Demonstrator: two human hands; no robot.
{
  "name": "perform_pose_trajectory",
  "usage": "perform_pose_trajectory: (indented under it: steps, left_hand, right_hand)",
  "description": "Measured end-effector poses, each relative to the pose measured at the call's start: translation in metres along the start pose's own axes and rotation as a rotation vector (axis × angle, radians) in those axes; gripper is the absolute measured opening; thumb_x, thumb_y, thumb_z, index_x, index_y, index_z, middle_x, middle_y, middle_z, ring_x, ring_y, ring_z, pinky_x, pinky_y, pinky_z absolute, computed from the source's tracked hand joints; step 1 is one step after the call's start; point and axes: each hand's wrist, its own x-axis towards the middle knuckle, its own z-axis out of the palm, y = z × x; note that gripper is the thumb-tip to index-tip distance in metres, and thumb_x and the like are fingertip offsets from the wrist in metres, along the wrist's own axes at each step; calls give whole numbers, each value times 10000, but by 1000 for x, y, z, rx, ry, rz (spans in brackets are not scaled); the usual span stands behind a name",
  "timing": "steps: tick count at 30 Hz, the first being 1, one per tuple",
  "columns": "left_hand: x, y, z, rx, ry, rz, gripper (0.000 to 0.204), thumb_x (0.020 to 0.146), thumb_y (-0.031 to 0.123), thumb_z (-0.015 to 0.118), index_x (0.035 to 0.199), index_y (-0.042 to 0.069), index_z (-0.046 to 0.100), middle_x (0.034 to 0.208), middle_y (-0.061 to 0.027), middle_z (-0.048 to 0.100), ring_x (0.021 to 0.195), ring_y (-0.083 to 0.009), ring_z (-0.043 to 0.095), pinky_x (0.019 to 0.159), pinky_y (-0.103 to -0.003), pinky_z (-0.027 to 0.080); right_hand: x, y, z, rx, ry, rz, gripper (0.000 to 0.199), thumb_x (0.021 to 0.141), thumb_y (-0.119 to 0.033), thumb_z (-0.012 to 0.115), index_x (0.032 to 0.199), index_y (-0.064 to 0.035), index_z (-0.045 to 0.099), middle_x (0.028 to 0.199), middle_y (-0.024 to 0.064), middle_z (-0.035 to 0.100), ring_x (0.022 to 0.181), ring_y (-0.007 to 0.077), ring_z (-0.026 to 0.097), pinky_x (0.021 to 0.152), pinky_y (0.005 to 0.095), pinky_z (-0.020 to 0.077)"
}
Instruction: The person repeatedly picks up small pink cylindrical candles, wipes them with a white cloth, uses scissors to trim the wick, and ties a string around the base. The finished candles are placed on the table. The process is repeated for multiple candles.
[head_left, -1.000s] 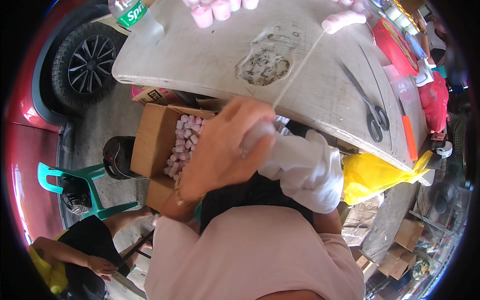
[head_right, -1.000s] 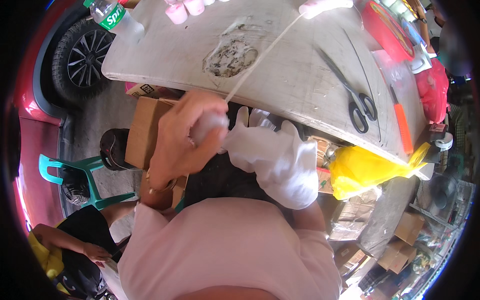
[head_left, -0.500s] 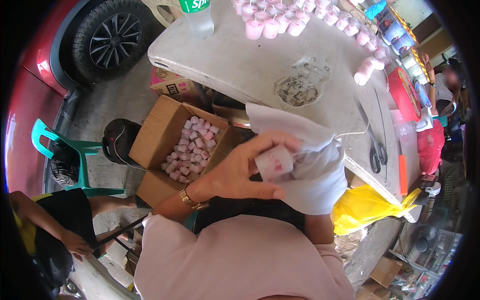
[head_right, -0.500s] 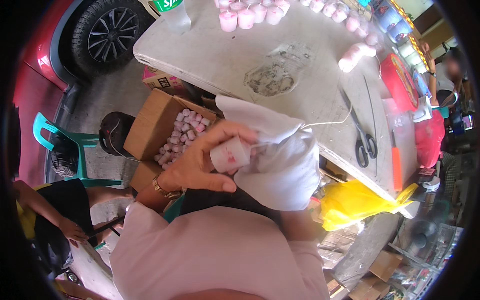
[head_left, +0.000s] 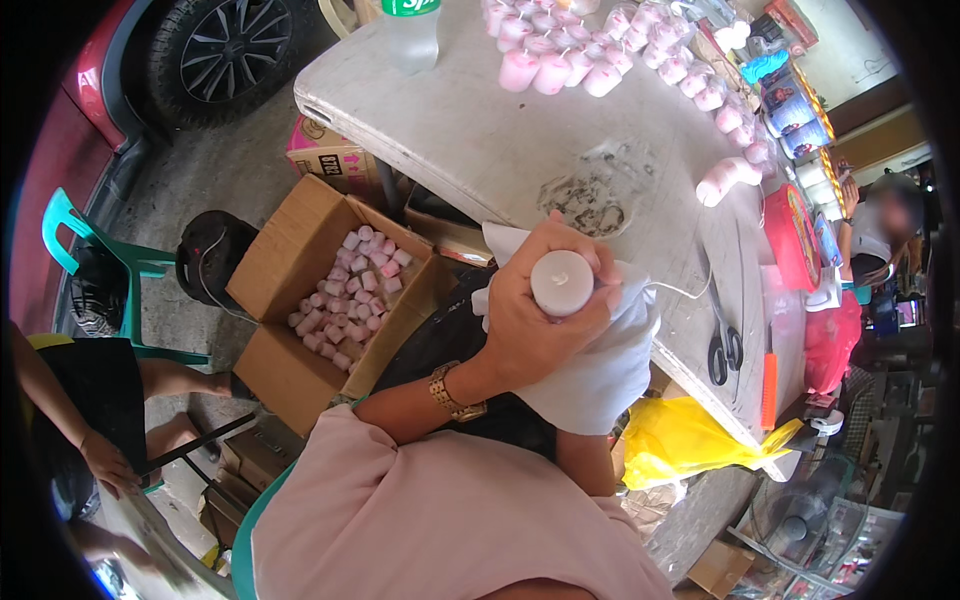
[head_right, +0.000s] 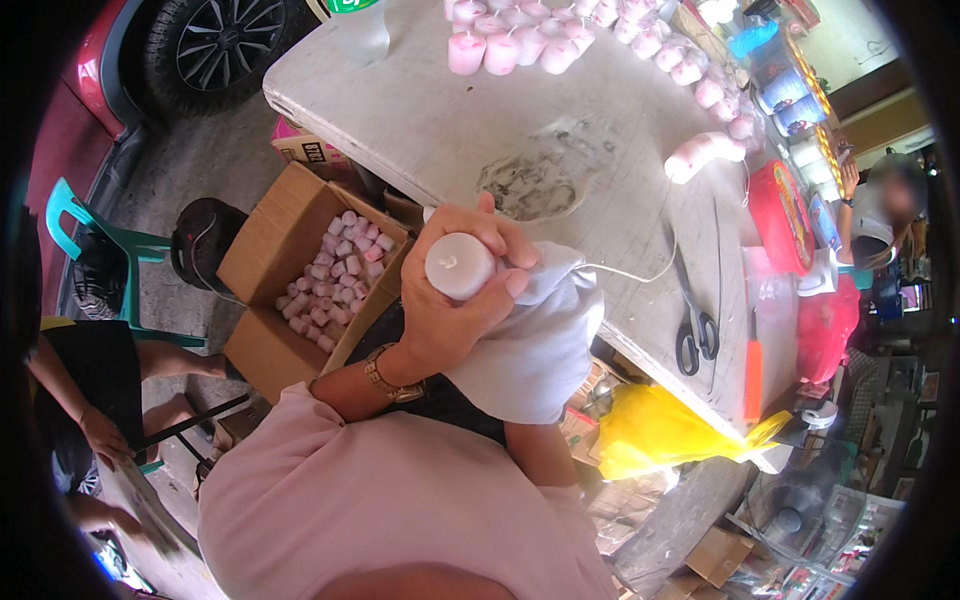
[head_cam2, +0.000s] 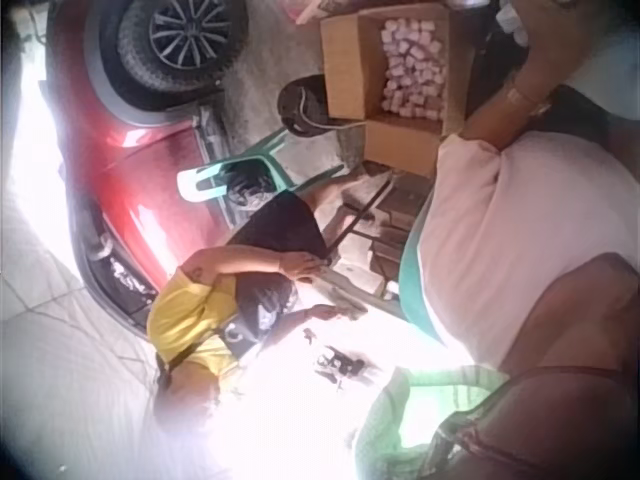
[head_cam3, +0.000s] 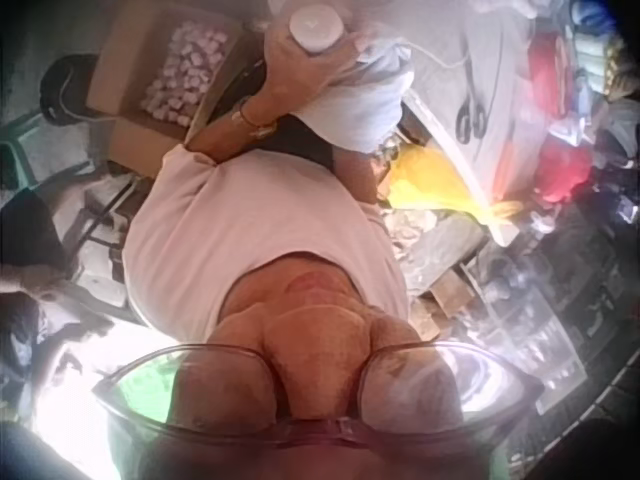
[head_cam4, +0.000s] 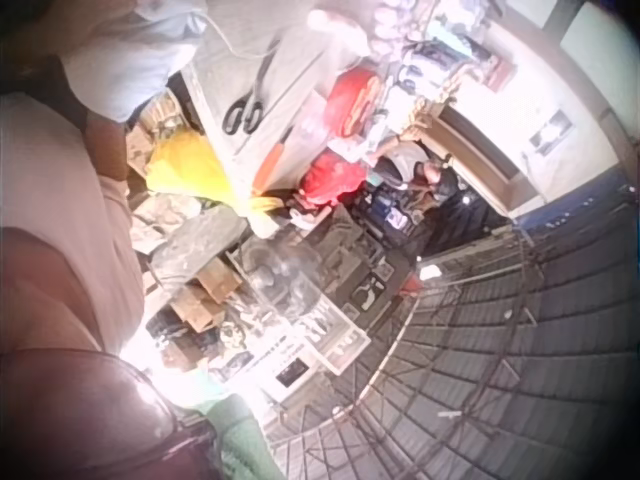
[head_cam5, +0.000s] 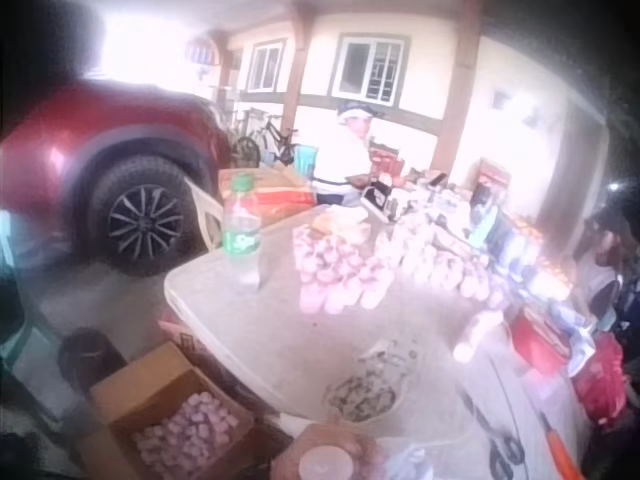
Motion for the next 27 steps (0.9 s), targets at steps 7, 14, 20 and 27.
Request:
perform_pose_trajectory:
  steps: [7,14,20,27]
  left_hand:
    - [-1,-4,8,-96,11,5,216,794,-43,682,851,73,510,719,-8,588,656,-69,547,1190,-479,207]
    - [-1,-5,5,-92,-26,-68,161,801,-40,667,766,62,547,633,9,555,592,-40,500,1184,-488,252]
    - [-1,-3,3,-118,-50,-98,145,804,-36,657,754,52,553,610,17,544,548,-33,475,1186,-477,251]
    - [-3,-2,1,-145,-78,-153,153,808,-24,651,749,63,540,591,24,527,512,-43,475,1190,-467,227]
  right_hand:
    - [-4,-1,0,314,-87,204,549,927,-301,644,1365,-78,401,1252,92,562,1162,240,551,944,344,442]
    - [-14,9,3,394,-53,118,577,927,-267,660,1389,-69,377,1315,83,534,1180,217,543,988,317,434]
    - [-6,1,3,485,29,154,600,867,-281,727,1341,-65,429,1204,82,591,1074,219,598,910,336,479]
    - [2,-13,-13,53,101,-54,518,832,-237,750,1247,-48,506,1056,73,624,934,202,617,803,338,500]
